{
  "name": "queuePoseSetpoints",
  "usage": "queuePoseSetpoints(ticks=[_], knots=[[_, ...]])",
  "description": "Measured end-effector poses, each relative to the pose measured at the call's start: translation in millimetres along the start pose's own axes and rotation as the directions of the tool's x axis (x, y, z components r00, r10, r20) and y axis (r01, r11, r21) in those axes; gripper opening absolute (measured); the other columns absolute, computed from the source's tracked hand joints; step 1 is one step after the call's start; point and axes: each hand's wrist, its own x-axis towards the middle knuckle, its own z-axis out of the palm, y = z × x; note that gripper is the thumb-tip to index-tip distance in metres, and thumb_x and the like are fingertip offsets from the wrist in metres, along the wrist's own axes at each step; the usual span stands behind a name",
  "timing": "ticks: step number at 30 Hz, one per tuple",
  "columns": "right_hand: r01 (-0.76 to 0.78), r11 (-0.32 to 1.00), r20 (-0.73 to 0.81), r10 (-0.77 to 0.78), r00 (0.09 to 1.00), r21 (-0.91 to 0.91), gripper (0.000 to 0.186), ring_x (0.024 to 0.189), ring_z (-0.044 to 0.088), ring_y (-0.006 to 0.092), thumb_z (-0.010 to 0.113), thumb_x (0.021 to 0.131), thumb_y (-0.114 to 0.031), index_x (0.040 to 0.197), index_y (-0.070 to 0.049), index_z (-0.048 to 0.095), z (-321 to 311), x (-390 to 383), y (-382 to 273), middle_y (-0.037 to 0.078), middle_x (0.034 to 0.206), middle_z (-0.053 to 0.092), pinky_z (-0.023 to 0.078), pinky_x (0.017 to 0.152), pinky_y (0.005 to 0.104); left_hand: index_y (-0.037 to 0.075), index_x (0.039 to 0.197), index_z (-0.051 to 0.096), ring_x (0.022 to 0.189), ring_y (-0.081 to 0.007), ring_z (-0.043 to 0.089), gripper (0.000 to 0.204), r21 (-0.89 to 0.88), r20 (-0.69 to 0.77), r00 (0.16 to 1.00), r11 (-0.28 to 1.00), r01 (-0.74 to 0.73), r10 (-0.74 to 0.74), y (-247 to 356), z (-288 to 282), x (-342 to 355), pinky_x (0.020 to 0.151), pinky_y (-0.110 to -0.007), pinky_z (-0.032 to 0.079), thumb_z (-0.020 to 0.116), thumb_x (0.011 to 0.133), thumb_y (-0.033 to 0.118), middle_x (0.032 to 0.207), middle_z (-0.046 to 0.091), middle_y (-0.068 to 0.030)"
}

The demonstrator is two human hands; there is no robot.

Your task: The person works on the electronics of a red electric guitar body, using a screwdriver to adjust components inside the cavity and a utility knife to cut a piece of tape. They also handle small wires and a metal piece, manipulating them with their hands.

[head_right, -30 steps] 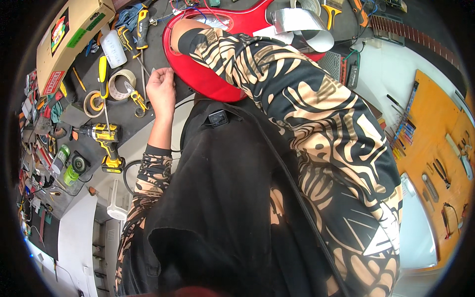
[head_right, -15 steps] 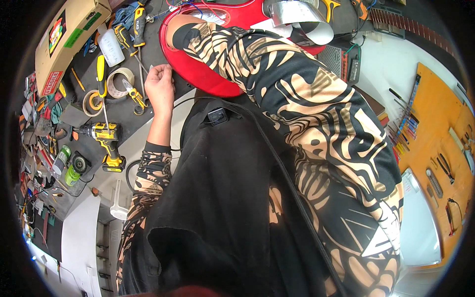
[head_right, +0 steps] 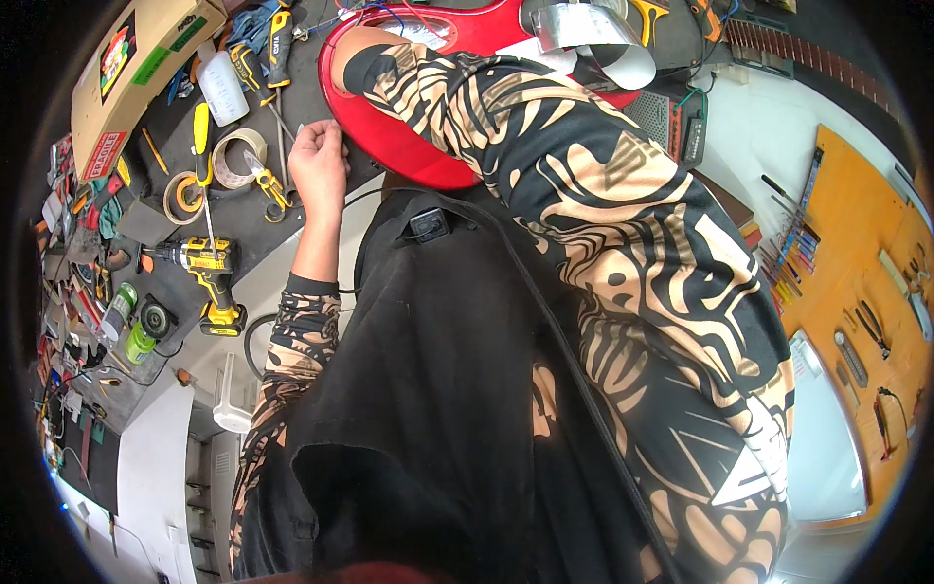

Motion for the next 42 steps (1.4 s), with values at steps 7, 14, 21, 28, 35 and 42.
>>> queuePoseSetpoints(ticks=[7,14,21,28,35,42], knots=[[0.033,0.993,-0.153,-0.051,0.987,-0.117,0.035,0.109,0.079,0.0449,0.072,0.091,-0.009,0.123,-0.007,0.086,-8,-44,-4,0.024,0.126,0.079,0.065,0.097,0.0540,-0.003,0.117,0.069,0.055,-0.0103,0.058,0.033,-0.123,0.027,0.997,0.990,-0.072,0.076,16,10,2,0.052,-0.029,0.046,0.057,0.118,0.027,0.079,0.065,-0.0041],[-0.015,1.000,-0.297,0.015,0.955,0.003,0.033,0.110,0.078,0.0437,0.070,0.095,-0.019,0.124,-0.014,0.085,13,-30,8,0.020,0.128,0.079,0.062,0.102,0.0521,-0.003,0.117,0.070,0.057,-0.0109,0.060,0.032,-0.162,0.059,0.997,0.986,-0.028,0.038,23,11,9,0.053,-0.029,0.048,0.058,0.116,0.027,0.079,0.065,-0.0037],[-0.065,0.987,-0.296,0.107,0.949,0.149,0.035,0.110,0.077,0.0441,0.074,0.093,-0.022,0.125,-0.014,0.085,4,-40,11,0.022,0.127,0.078,0.062,0.101,0.0518,-0.002,0.117,0.071,0.058,-0.0108,0.061,0.031,-0.179,0.087,0.995,0.983,-0.024,0.040,29,11,12,0.054,-0.030,0.049,0.060,0.114,0.026,0.080,0.066,-0.0029],[-0.054,0.993,-0.287,0.083,0.954,0.105,0.032,0.110,0.079,0.0423,0.072,0.093,-0.025,0.119,-0.013,0.086,6,-35,22,0.021,0.123,0.080,0.063,0.099,0.0511,-0.001,0.117,0.072,0.057,-0.0097,0.059,0.030,-0.201,0.110,0.993,0.979,-0.021,0.044,31,15,15,0.053,-0.029,0.048,0.060,0.115,0.026,0.079,0.065,-0.0020],[-0.170,0.817,-0.260,0.361,0.895,0.550,0.036,0.110,0.081,0.0385,0.081,0.094,-0.038,0.113,-0.007,0.087,-20,-93,5,0.020,0.114,0.084,0.063,0.095,0.0499,-0.002,0.121,0.070,0.058,-0.0079,0.058,0.027,-0.210,0.114,0.992,0.977,-0.027,0.051,24,11,17,0.053,-0.026,0.047,0.059,0.117,0.023,0.079,0.065,-0.0012],[-0.022,0.888,-0.430,0.243,0.869,0.459,0.036,0.106,0.081,0.0380,0.082,0.096,-0.039,0.107,-0.004,0.085,-10,-103,2,0.021,0.108,0.084,0.063,0.090,0.0513,-0.003,0.125,0.069,0.059,-0.0092,0.058,0.036,-0.205,0.023,0.996,0.975,-0.083,0.090,18,10,11,0.054,-0.026,0.047,0.050,0.121,0.027,0.084,0.066,-0.0032]])
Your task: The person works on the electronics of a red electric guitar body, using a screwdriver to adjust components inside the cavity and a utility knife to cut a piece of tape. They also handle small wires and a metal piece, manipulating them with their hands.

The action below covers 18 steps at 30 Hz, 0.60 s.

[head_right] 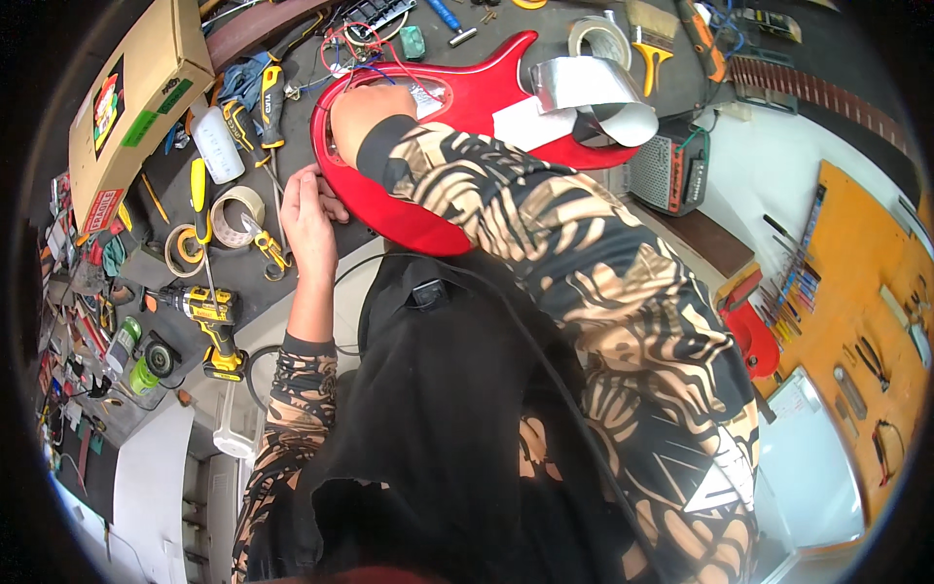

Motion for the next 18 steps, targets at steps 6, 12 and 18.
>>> queuePoseSetpoints(ticks=[6,12,18], knots=[[0.251,0.966,-0.065,-0.254,0.965,-0.055,0.020,0.095,0.081,0.0400,0.074,0.094,-0.018,0.106,-0.003,0.080,-17,-17,37,0.023,0.098,0.081,0.063,0.079,0.0534,-0.004,0.133,0.065,0.060,-0.0082,0.057,0.038,0.136,-0.021,0.994,0.986,-0.101,0.105,-7,2,-7,0.057,-0.025,0.047,0.046,0.122,0.028,0.088,0.066,-0.0044],[0.668,0.732,-0.264,-0.676,0.688,-0.132,0.029,0.092,0.081,0.0330,0.070,0.094,-0.009,0.121,-0.014,0.078,-16,-16,61,0.010,0.107,0.079,0.063,0.081,0.0452,-0.005,0.146,0.059,0.086,-0.0081,0.064,0.037,0.125,-0.047,0.979,0.974,-0.189,0.196,-20,-2,-8,0.074,-0.024,0.051,0.063,0.114,0.013,0.114,0.073,-0.0100],[0.804,0.563,-0.124,-0.826,0.549,-0.192,0.028,0.111,0.070,0.0293,0.064,0.100,-0.014,0.126,-0.010,0.074,-26,-7,67,0.012,0.116,0.070,0.053,0.095,0.0419,-0.004,0.144,0.061,0.078,-0.0054,0.066,0.041,0.175,-0.082,0.960,0.952,-0.249,0.267,-30,-1,-8,0.067,-0.022,0.053,0.072,0.107,0.007,0.115,0.078,-0.0116]])
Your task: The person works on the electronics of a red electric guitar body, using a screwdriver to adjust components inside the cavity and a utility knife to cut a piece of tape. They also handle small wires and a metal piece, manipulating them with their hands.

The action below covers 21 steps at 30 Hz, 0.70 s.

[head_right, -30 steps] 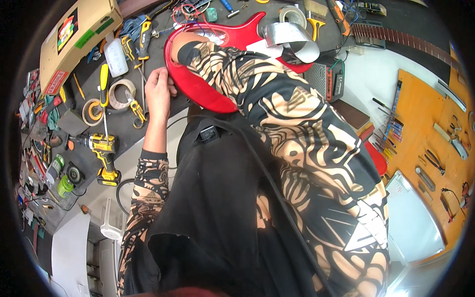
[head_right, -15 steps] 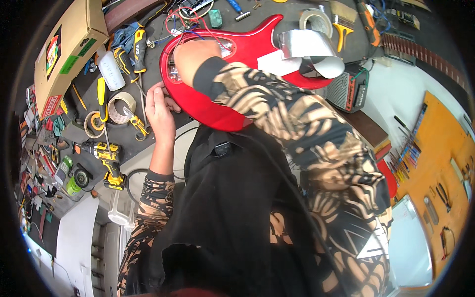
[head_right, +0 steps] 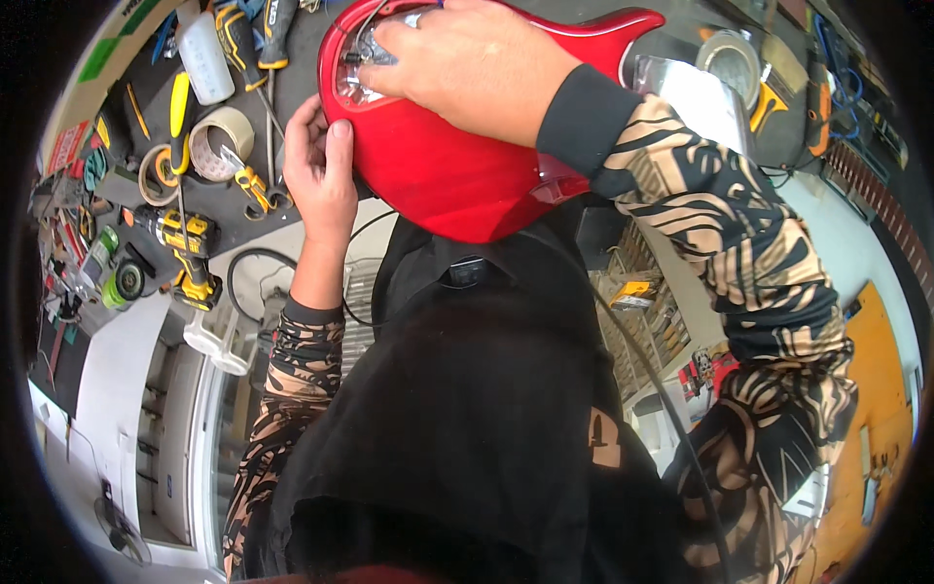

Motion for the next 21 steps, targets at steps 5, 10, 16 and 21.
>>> queuePoseSetpoints(ticks=[5,10,16,21], knots=[[0.086,0.992,0.113,-0.075,0.991,-0.093,0.036,0.085,0.077,0.0267,0.060,0.103,-0.019,0.135,-0.009,0.074,9,17,-1,0.010,0.096,0.076,0.059,0.080,0.0421,-0.005,0.142,0.062,0.073,-0.0041,0.064,0.040,0.028,-0.033,0.997,0.998,-0.064,0.065,-14,-8,1,0.065,-0.020,0.050,0.073,0.106,0.007,0.105,0.078,-0.0081],[0.110,0.979,0.255,-0.063,0.965,-0.173,0.039,0.068,0.075,0.0264,0.061,0.101,-0.018,0.137,-0.007,0.074,28,32,-15,0.009,0.084,0.076,0.059,0.064,0.0404,-0.012,0.144,0.058,0.106,-0.0131,0.070,0.037,0.016,0.004,1.000,1.000,-0.003,0.003,-13,-27,-3,0.095,-0.027,0.055,0.064,0.113,0.009,0.122,0.076,-0.0154],[0.143,0.965,0.263,-0.082,0.961,-0.219,0.032,0.071,0.077,0.0244,0.063,0.100,-0.016,0.127,-0.006,0.077,18,30,-12,0.007,0.078,0.076,0.059,0.065,0.0390,-0.010,0.142,0.061,0.091,-0.0085,0.070,0.039,-0.061,-0.052,0.993,0.992,-0.106,0.103,-26,-11,-4,0.080,-0.022,0.055,0.071,0.109,0.007,0.113,0.078,-0.0126],[0.175,0.957,0.380,-0.078,0.922,-0.229,0.027,0.073,0.077,0.0245,0.064,0.100,-0.017,0.118,-0.003,0.078,20,54,-30,0.006,0.078,0.076,0.058,0.066,0.0380,-0.013,0.146,0.059,0.107,-0.0126,0.071,0.039,-0.087,-0.009,0.996,0.993,-0.085,0.084,-40,-40,0,0.097,-0.026,0.055,0.066,0.112,0.005,0.122,0.078,-0.0155]])
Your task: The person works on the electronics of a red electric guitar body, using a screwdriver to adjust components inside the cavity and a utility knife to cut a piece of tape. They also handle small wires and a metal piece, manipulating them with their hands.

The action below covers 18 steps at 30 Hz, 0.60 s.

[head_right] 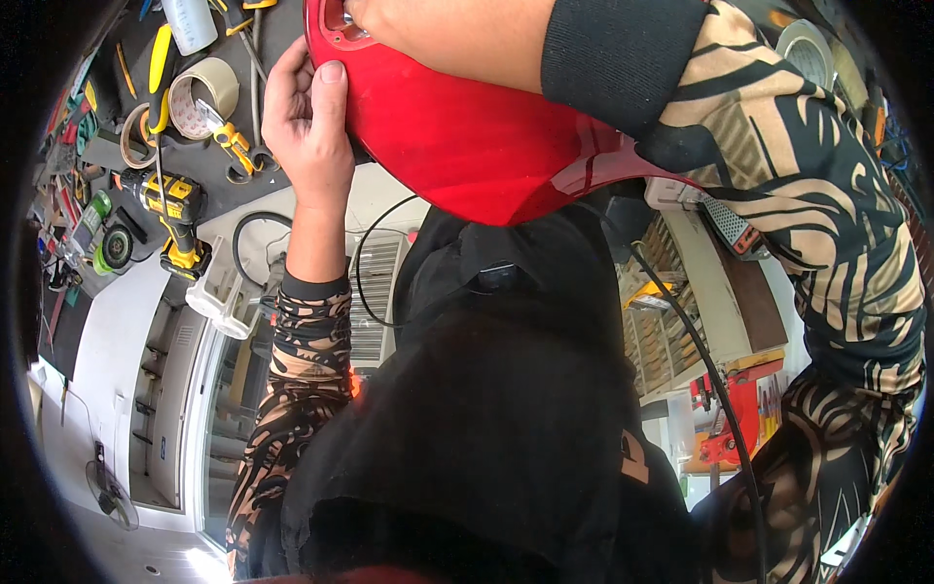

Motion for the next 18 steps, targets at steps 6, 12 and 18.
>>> queuePoseSetpoints(ticks=[6,12,18], knots=[[0.013,1.000,0.062,-0.013,0.998,0.001,0.038,0.075,0.076,0.0252,0.066,0.097,-0.018,0.131,-0.001,0.072,1,10,1,0.007,0.081,0.077,0.058,0.068,0.0371,-0.014,0.148,0.058,0.111,-0.0143,0.073,0.042,-0.077,0.002,1.000,0.997,0.020,-0.020,-4,-8,-5,0.101,-0.028,0.057,0.067,0.112,0.005,0.126,0.078,-0.0178],[0.048,0.999,0.150,-0.044,0.988,-0.018,0.051,0.075,0.076,0.0256,0.069,0.095,-0.019,0.142,0.000,0.065,-6,15,4,0.007,0.084,0.077,0.058,0.070,0.0363,-0.015,0.150,0.057,0.113,-0.0157,0.074,0.043,-0.086,0.008,1.000,0.996,0.007,-0.006,-5,-11,-6,0.103,-0.029,0.057,0.067,0.112,0.004,0.127,0.078,-0.0188],[0.099,0.993,0.259,-0.081,0.962,-0.057,0.065,0.076,0.076,0.0261,0.071,0.093,-0.020,0.153,0.002,0.059,-33,8,4,0.008,0.086,0.077,0.058,0.072,0.0355,-0.014,0.150,0.057,0.117,-0.0176,0.073,0.044,-0.083,0.014,1.000,0.996,0.018,-0.017,-1,-10,-6,0.106,-0.031,0.056,0.067,0.111,0.005,0.131,0.077,-0.0203]])
